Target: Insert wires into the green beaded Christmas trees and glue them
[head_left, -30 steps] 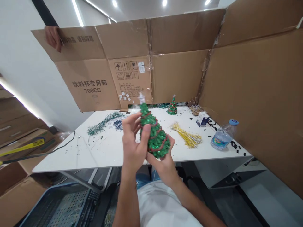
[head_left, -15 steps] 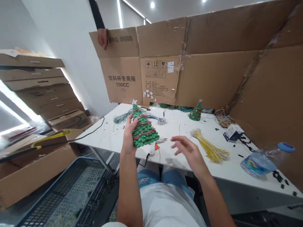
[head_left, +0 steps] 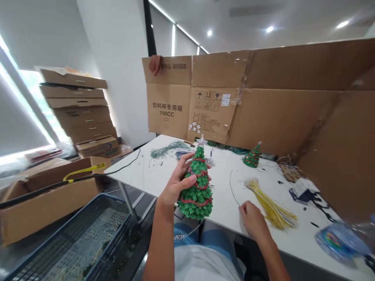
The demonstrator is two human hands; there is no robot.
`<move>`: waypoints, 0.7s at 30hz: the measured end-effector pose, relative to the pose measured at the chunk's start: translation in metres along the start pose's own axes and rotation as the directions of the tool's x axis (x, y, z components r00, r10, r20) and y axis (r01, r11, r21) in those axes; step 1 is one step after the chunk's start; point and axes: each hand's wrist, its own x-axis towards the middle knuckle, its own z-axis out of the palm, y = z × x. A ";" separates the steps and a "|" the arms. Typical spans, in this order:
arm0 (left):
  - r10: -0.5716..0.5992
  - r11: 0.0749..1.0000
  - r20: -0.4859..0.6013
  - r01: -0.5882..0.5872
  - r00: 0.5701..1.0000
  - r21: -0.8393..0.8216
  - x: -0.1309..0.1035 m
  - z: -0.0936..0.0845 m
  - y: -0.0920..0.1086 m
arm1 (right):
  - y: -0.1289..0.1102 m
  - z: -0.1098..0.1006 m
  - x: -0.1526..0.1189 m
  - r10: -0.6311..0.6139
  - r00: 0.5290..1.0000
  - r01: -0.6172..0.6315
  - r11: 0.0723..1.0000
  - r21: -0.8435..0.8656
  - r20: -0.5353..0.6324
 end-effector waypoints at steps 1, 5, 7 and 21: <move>-0.008 1.000 0.049 0.007 0.999 0.020 0.000 0.000 0.000 | -0.001 0.001 0.000 0.002 1.000 -0.002 1.000 0.011 -0.015; -0.043 0.995 0.130 0.031 0.991 0.092 0.004 0.003 0.001 | -0.002 -0.005 -0.003 -0.029 0.995 0.036 0.997 0.067 -0.098; -0.054 0.992 0.164 0.034 0.985 0.123 0.005 0.007 0.000 | -0.003 -0.010 -0.007 -0.052 0.989 0.066 0.993 0.094 -0.141; -0.067 0.988 0.194 0.039 0.979 0.146 0.011 0.016 -0.007 | -0.072 -0.131 -0.037 -0.147 0.897 0.344 0.824 0.450 -0.416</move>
